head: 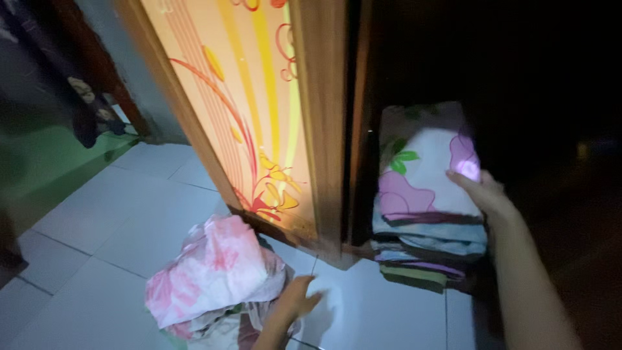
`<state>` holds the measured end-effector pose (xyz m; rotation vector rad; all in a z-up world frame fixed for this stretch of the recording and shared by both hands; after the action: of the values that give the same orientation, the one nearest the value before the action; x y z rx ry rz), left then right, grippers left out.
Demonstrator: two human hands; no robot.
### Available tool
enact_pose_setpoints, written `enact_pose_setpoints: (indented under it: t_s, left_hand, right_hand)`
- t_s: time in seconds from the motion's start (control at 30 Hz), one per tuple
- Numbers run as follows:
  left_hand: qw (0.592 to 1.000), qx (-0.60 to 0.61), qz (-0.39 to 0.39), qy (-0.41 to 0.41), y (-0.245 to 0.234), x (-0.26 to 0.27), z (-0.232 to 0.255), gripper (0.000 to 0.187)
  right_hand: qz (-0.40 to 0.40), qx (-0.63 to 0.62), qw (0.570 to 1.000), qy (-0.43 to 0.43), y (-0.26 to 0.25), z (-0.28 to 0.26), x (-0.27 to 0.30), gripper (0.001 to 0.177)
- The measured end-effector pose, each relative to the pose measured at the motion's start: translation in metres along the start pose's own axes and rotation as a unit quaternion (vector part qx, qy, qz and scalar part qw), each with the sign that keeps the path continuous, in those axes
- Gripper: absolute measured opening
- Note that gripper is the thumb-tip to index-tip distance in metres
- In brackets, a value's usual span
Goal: The person sits on the floor and folds several towels one by one, including a green towel, a purple towel, and a blue-and-white striped towel. Each towel is smoothed, folded into a neat rectangle, and placed into a growing stack.
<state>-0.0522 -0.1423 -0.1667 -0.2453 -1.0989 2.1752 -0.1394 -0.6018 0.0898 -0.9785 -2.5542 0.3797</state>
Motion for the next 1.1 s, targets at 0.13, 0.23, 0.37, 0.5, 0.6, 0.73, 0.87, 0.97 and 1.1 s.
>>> enact_pose_setpoints:
  t_s: [0.13,0.23,0.37,0.5,0.6,0.73,0.87,0.97,1.1]
  left_hand:
    - [0.966,0.246,0.032,0.068,-0.01,-0.051,0.13,0.076]
    - [0.952,0.287,0.069,0.082,-0.033,-0.085,0.203,0.094]
    - [0.924,0.381,0.025,-0.037,-0.053,-0.128,0.26,0.114]
    - [0.91,0.413,-0.02,-0.037,-0.076,-0.134,0.289,0.131]
    - [0.868,0.461,-0.086,-0.164,-0.081,-0.107,0.294,0.131]
    - [0.847,0.475,-0.124,-0.202,-0.09,-0.084,0.301,0.126]
    - [0.893,0.44,-0.071,0.06,-0.091,-0.073,0.303,0.119]
    - [0.899,0.417,-0.073,0.115,-0.099,-0.054,0.291,0.11]
    - [0.924,0.34,-0.091,0.151,-0.133,0.009,0.262,0.099]
  right_hand:
    - [-0.038,-0.011,0.998,0.047,-0.006,0.03,-0.009,0.094]
    - [-0.118,-0.156,0.98,-0.038,-0.011,0.049,-0.01,0.091]
    - [-0.101,-0.162,0.981,-0.018,-0.013,0.068,-0.013,0.091]
    - [-0.108,-0.189,0.976,-0.019,-0.009,0.071,-0.013,0.091]
    - [-0.124,-0.213,0.969,-0.002,-0.008,0.077,-0.008,0.087]
    - [-0.166,-0.25,0.954,0.023,-0.006,0.089,-0.001,0.081]
    - [-0.158,-0.289,0.944,-0.022,-0.006,0.115,0.013,0.082]
    - [-0.135,-0.31,0.941,-0.009,0.001,0.146,0.03,0.085]
    - [-0.204,-0.335,0.92,-0.015,0.024,0.199,0.057,0.093]
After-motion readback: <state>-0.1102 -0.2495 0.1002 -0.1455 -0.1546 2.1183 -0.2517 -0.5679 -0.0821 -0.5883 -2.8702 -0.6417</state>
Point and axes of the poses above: each hand's wrist, its own x-axis away from the middle knuckle, its own y-axis out of the palm, z = x × y, the point moved 3 cm from there along -x, towards the middle knuckle, and after that the axes turned 4 degrees about -z, right-handed, at the moved point
